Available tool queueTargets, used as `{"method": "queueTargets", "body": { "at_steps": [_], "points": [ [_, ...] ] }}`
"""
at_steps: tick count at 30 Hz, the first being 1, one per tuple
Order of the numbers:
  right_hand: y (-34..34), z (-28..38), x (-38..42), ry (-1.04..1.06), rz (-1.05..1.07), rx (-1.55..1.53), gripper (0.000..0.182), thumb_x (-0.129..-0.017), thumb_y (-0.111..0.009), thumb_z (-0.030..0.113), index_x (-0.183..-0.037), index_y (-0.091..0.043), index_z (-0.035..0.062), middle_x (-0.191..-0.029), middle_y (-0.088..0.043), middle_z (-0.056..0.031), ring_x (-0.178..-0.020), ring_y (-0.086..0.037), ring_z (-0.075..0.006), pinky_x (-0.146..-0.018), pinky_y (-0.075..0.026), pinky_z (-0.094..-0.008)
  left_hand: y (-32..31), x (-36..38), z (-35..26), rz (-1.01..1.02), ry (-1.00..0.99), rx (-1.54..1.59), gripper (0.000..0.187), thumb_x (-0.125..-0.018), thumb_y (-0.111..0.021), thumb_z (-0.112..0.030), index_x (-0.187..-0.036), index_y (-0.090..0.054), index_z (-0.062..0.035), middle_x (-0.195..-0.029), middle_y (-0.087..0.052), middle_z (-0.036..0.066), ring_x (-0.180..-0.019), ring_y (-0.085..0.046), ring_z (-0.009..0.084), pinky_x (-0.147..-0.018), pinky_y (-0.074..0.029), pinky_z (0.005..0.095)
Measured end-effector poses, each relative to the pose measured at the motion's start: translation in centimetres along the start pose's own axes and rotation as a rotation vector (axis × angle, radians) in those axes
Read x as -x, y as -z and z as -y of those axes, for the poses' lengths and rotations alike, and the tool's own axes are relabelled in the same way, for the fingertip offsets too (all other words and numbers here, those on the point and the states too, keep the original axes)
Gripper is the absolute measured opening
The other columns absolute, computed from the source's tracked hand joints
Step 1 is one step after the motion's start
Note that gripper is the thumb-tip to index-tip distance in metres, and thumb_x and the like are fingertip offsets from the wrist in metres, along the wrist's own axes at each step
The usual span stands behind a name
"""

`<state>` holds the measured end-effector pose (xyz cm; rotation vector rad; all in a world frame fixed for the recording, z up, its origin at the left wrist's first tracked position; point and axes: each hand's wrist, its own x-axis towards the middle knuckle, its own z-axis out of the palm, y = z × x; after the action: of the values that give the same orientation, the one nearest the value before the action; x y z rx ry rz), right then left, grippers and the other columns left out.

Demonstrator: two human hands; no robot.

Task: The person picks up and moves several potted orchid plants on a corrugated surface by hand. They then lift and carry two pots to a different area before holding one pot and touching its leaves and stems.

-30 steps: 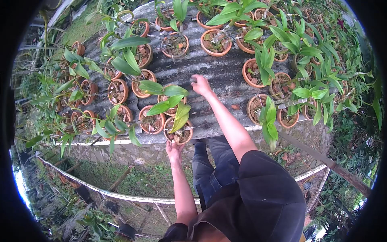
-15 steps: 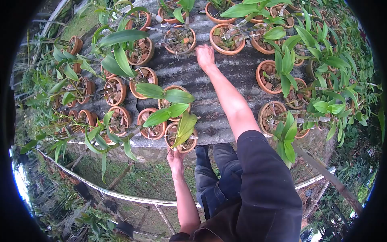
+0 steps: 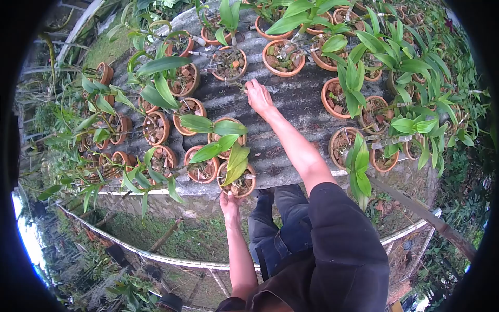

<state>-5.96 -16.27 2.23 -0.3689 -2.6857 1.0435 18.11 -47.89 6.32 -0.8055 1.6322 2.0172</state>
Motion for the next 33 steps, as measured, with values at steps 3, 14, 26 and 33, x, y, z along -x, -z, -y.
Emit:
{"method": "queueTargets", "body": {
  "at_steps": [3,14,26,33],
  "points": [
    [-1.0,-0.5,-1.1,-0.017,0.227,0.310,0.017,-0.082,-0.052,0.009,-0.086,-0.067,0.0034,-0.089,-0.067,-0.0199,-0.085,-0.066,-0.0355,-0.079,-0.050,-0.0466,0.3,0.4,0.3,0.029,-0.021,-0.024,0.038,-0.102,-0.042,-0.013,-0.139,-0.036,-0.0051,-0.128,-0.055,0.014,-0.102,-0.065,0.0273,-0.079,-0.060,0.0378],
    [2.6,2.6,5.2,-0.085,0.102,0.172,0.016,-0.080,-0.053,0.009,-0.076,-0.066,0.0008,-0.081,-0.065,-0.0246,-0.083,-0.065,-0.0408,-0.073,-0.052,-0.0501,1.1,-0.4,0.6,0.087,-0.004,-0.045,0.040,-0.102,-0.043,-0.015,-0.140,-0.034,-0.0091,-0.126,-0.056,0.014,-0.101,-0.065,0.0283,-0.078,-0.060,0.0399],
    [16.1,7.5,28.8,-0.632,0.985,0.599,0.038,-0.081,-0.070,0.029,-0.110,-0.066,0.0055,-0.111,-0.068,-0.0144,-0.106,-0.065,-0.0310,-0.089,-0.051,-0.0430,2.2,-0.4,-0.7,0.073,0.119,-0.274,0.045,-0.099,-0.053,-0.024,-0.140,-0.039,-0.0130,-0.114,-0.062,0.011,-0.087,-0.068,0.0249,-0.064,-0.058,0.0364],
    [7.4,5.7,13.8,-0.225,0.212,-0.097,0.015,-0.084,-0.065,0.017,-0.093,-0.069,0.0050,-0.098,-0.068,-0.0160,-0.093,-0.065,-0.0342,-0.081,-0.052,-0.0431,2.0,-2.7,-0.8,0.073,-0.011,-0.185,0.026,-0.102,-0.044,-0.018,-0.123,-0.053,-0.0060,-0.104,-0.064,0.007,-0.083,-0.065,0.0168,-0.066,-0.057,0.0315]
  ]
}}
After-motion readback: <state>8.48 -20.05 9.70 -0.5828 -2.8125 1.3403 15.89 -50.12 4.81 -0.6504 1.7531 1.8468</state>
